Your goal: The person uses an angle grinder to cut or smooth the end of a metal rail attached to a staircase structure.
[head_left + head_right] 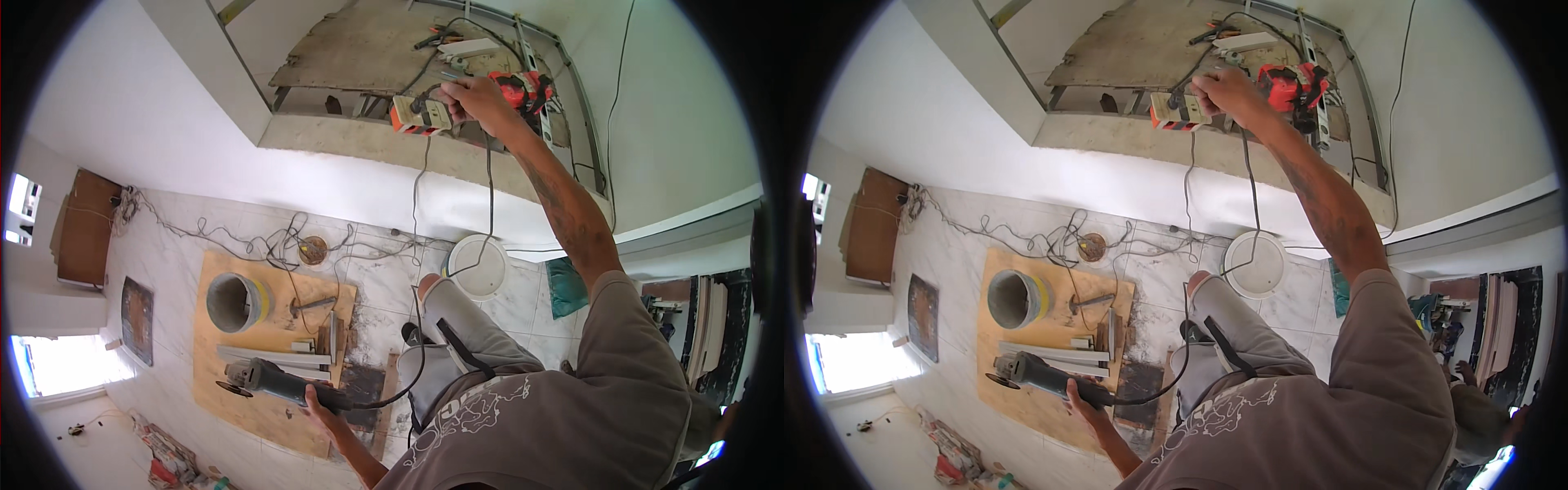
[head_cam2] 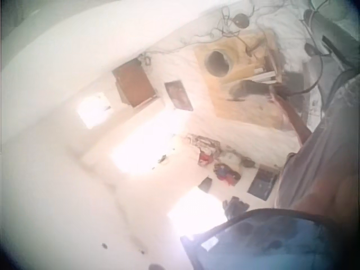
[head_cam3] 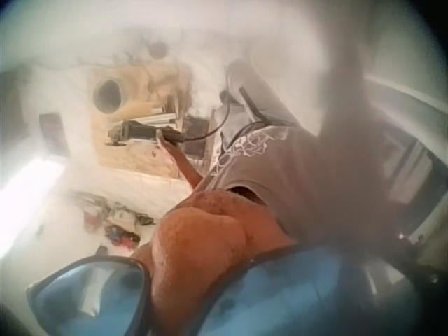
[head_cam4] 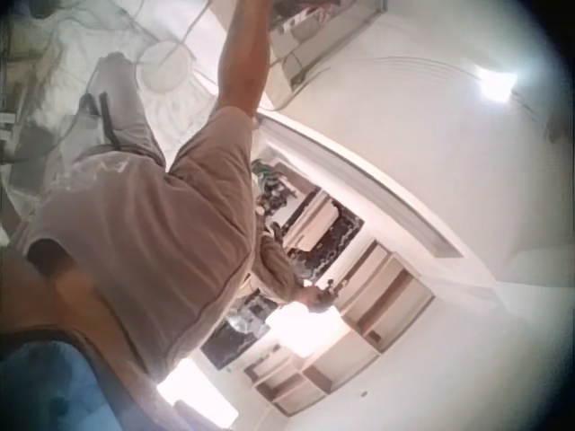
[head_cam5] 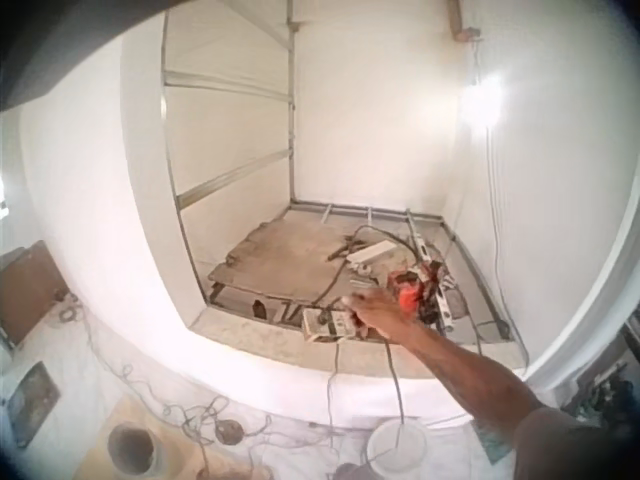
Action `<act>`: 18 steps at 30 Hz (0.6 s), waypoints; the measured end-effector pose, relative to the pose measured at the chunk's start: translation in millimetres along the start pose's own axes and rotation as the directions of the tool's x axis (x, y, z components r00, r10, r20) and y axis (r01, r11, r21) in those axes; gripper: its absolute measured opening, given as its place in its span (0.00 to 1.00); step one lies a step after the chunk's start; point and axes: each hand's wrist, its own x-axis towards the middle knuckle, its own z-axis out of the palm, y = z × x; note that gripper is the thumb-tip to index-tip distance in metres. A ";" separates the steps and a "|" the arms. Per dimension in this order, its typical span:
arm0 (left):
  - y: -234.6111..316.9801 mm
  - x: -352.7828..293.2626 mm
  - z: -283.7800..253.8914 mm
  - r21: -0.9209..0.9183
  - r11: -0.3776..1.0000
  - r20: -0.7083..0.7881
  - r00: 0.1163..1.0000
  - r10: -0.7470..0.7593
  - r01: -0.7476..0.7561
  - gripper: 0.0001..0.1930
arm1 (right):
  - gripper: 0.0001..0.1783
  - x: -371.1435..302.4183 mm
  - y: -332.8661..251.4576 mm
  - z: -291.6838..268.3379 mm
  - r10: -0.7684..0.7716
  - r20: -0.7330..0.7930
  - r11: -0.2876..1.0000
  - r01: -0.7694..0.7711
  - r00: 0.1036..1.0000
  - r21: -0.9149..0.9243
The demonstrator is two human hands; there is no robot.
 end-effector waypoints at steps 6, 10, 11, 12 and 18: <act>29.5 -4.2 35.9 0.002 0.987 0.202 0.967 0.156 -0.160 0.25 | 0.09 81.9 -16.5 -44.4 0.258 -0.076 0.831 -0.181 0.963 0.527; 42.8 -7.6 50.5 0.029 0.988 0.299 0.945 0.136 -0.151 0.26 | 0.07 112.0 -14.8 -50.2 0.333 0.022 0.788 -0.291 0.943 0.542; 43.7 -7.0 53.6 0.028 0.985 0.308 0.939 0.151 -0.168 0.26 | 0.07 118.4 -13.9 -46.8 0.362 0.003 0.781 -0.305 0.932 0.546; 45.2 -9.7 56.0 0.029 0.984 0.299 0.941 0.159 -0.175 0.26 | 0.06 127.1 -8.1 -38.3 0.359 0.006 0.745 -0.290 0.933 0.601; 56.0 -24.4 80.1 0.103 0.981 0.257 0.958 0.132 -0.162 0.31 | 0.04 193.1 22.8 -44.5 0.355 -0.004 0.655 -0.246 0.935 0.715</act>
